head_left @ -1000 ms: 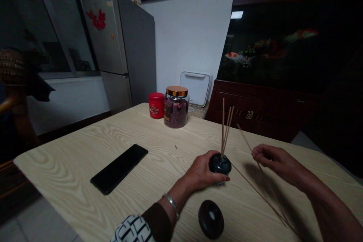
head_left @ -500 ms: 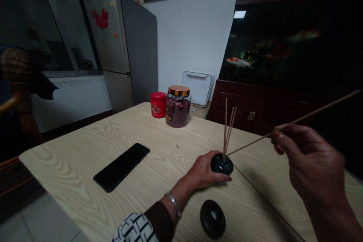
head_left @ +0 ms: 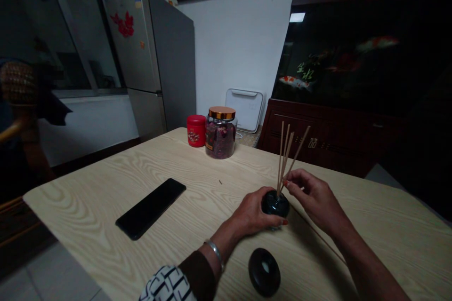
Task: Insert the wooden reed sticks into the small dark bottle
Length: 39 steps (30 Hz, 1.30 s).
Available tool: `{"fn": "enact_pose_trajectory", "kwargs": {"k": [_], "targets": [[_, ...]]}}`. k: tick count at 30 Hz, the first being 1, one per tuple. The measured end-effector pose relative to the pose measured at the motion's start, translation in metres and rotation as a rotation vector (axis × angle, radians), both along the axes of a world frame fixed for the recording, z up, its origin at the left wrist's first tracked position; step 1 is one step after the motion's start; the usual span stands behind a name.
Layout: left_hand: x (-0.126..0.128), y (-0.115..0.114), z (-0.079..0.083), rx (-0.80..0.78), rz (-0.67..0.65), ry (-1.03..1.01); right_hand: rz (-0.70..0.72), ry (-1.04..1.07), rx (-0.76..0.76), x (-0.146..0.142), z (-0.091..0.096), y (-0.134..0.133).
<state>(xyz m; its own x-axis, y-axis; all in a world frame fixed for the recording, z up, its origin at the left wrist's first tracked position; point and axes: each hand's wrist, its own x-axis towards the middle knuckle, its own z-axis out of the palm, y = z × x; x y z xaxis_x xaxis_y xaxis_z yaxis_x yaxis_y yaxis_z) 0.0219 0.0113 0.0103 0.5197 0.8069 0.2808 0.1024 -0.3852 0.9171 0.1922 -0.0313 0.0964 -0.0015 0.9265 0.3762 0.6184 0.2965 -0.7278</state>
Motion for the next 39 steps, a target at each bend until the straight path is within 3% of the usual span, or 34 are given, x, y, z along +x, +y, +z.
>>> {"fn": "enact_pose_trajectory", "kwargs": {"k": [5,10,12,16,22,25,28,34,39], "targets": [[-0.001,-0.001,0.002,-0.001,0.002,0.005,0.075,-0.224,-0.145,0.031,0.002,0.000],[0.000,0.000,-0.001,-0.012,0.005,-0.003,-0.067,-0.769,-0.464,0.069,-0.015,-0.003],[0.001,0.001,-0.002,-0.025,0.002,-0.011,-0.105,-0.886,-0.554,0.072,-0.026,-0.004],[0.002,0.002,-0.003,-0.030,0.002,-0.012,-0.124,-0.912,-0.607,0.066,-0.039,-0.001],[0.001,0.001,-0.002,-0.033,-0.011,-0.012,-0.150,-0.893,-0.595,0.066,-0.043,0.003],[0.000,0.002,-0.002,-0.027,-0.001,-0.004,-0.090,-0.747,-0.526,0.077,-0.037,0.004],[0.001,0.002,-0.003,-0.037,-0.001,-0.003,-0.018,-0.352,-0.363,0.086,-0.020,0.004],[0.000,0.001,-0.003,-0.030,-0.006,-0.013,-0.256,0.409,0.180,0.064,0.015,-0.002],[0.000,0.001,-0.002,-0.024,-0.006,-0.013,-0.308,0.590,0.468,0.026,0.021,-0.008]]}}
